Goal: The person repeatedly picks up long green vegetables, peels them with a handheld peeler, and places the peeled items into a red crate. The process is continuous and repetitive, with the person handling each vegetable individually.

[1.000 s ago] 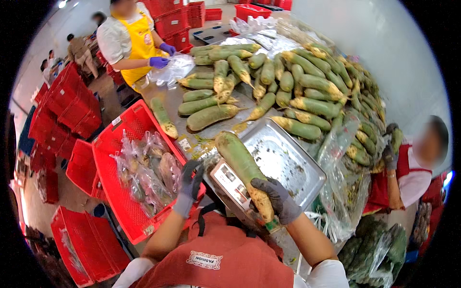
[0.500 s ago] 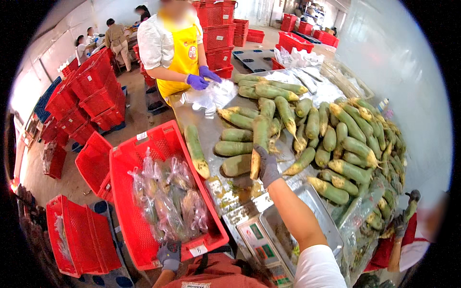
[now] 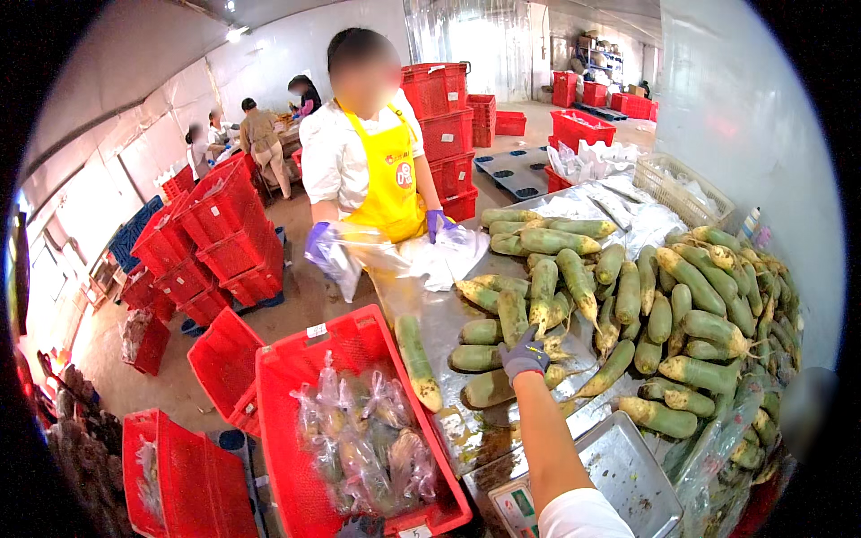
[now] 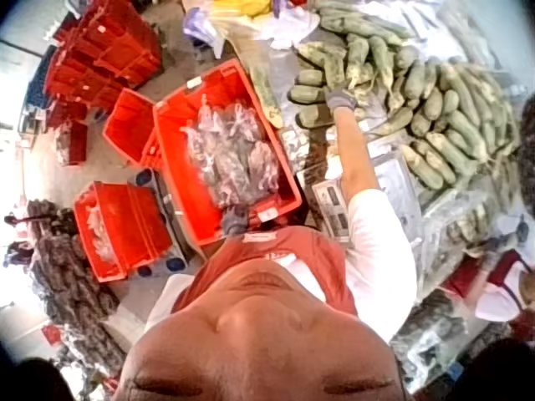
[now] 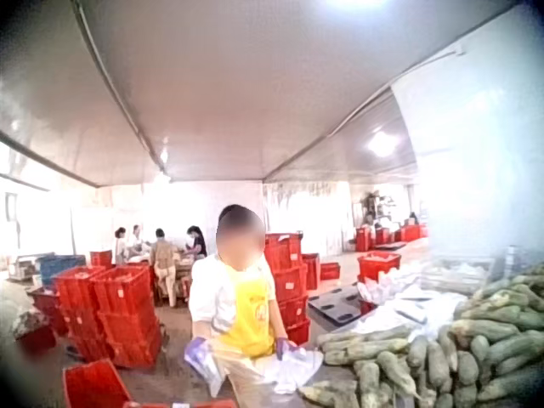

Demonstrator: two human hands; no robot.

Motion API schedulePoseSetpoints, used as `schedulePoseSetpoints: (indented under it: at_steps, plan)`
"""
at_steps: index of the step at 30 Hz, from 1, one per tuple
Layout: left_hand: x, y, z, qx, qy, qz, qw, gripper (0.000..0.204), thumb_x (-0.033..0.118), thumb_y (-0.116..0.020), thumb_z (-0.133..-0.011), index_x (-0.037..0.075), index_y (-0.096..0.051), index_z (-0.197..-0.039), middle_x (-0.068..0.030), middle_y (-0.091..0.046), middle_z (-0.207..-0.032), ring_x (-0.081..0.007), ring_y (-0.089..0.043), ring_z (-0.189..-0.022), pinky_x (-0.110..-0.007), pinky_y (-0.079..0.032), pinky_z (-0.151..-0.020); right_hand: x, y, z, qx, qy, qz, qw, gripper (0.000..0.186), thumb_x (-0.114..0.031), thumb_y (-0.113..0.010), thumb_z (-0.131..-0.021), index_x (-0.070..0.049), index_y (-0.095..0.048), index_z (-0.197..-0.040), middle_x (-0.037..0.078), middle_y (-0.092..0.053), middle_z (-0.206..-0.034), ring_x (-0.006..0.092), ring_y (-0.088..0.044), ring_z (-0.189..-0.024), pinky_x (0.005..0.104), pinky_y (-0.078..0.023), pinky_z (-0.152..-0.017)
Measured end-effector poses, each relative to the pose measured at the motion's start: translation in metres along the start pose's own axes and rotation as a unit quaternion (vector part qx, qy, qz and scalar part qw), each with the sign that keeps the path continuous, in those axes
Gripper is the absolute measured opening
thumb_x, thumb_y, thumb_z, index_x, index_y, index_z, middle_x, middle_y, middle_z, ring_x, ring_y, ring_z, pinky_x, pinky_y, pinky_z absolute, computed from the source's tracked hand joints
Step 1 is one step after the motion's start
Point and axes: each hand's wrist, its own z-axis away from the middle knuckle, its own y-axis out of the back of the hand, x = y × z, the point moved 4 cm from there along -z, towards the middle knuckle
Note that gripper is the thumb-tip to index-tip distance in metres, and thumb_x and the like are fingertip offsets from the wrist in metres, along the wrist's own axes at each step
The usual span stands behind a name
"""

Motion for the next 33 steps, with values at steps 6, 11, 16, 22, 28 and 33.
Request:
schedulePoseSetpoints:
  at_steps: [6,11,16,22,28,33]
  plan:
    - [-0.001,0.002,0.006,0.027,0.014,0.013,0.999,0.047,0.056,-0.046,-0.077,0.013,-0.064,-0.082,-0.0168,-0.062,-0.085,-0.0350,-0.059,-0.080,-0.047,-0.046,-0.067,0.003,-0.022,0.048,0.014,0.059,0.099,0.993,0.064,-0.030,-0.049,-0.082,-0.030,-0.018,-0.138,0.020,-0.015,-0.141,0.0405,-0.031,-0.122,0.0496,-0.034,-0.092]
    - [0.008,0.005,-0.001,0.044,-0.020,0.018,0.999,0.044,0.053,-0.049,-0.078,0.012,-0.066,-0.079,-0.0144,-0.062,-0.085,-0.0326,-0.059,-0.079,-0.043,-0.047,-0.068,0.038,-0.009,0.115,0.040,0.140,0.171,0.975,0.057,-0.029,-0.049,-0.080,-0.022,-0.031,-0.134,0.017,-0.020,-0.141,0.0403,-0.023,-0.126,0.0515,-0.021,-0.101]
    - [0.006,0.008,0.001,0.057,-0.017,0.040,0.997,0.046,0.053,-0.047,-0.079,0.011,-0.066,-0.083,-0.0154,-0.062,-0.092,-0.0301,-0.053,-0.099,-0.042,-0.044,-0.079,0.080,-0.018,0.235,0.173,0.354,-0.002,0.919,0.049,-0.030,-0.053,-0.077,-0.012,-0.045,-0.122,0.021,-0.035,-0.128,0.0416,-0.032,-0.117,0.0495,-0.025,-0.099]
    - [0.013,0.015,0.007,0.091,-0.105,0.059,0.989,0.048,0.050,-0.046,-0.080,0.006,-0.065,-0.071,-0.0152,-0.063,-0.079,-0.0324,-0.058,-0.080,-0.042,-0.045,-0.072,0.186,-0.023,0.350,0.096,0.297,-0.266,0.912,0.032,-0.018,-0.054,-0.083,-0.002,-0.051,-0.110,0.017,-0.049,-0.114,0.0260,-0.053,-0.099,0.0323,-0.043,-0.083]
    - [0.016,0.018,0.002,0.007,-0.045,0.004,0.999,0.051,0.053,-0.044,-0.080,0.008,-0.065,-0.088,-0.0173,-0.062,-0.086,-0.0335,-0.060,-0.084,-0.043,-0.047,-0.072,0.264,-0.045,0.421,0.102,0.112,-0.412,0.899,0.024,-0.016,-0.051,-0.086,0.001,-0.057,-0.102,0.014,-0.061,-0.093,0.0203,-0.058,-0.086,0.0290,-0.045,-0.076]
    - [0.005,0.018,0.001,0.028,-0.076,-0.010,0.997,0.051,0.055,-0.042,-0.081,0.009,-0.063,-0.086,-0.0175,-0.062,-0.088,-0.0351,-0.059,-0.085,-0.045,-0.046,-0.072,0.335,-0.074,0.461,0.081,-0.058,-0.389,0.916,0.024,-0.018,-0.051,-0.087,0.000,-0.058,-0.101,0.007,-0.062,-0.080,0.0126,-0.057,-0.071,0.0245,-0.044,-0.063]
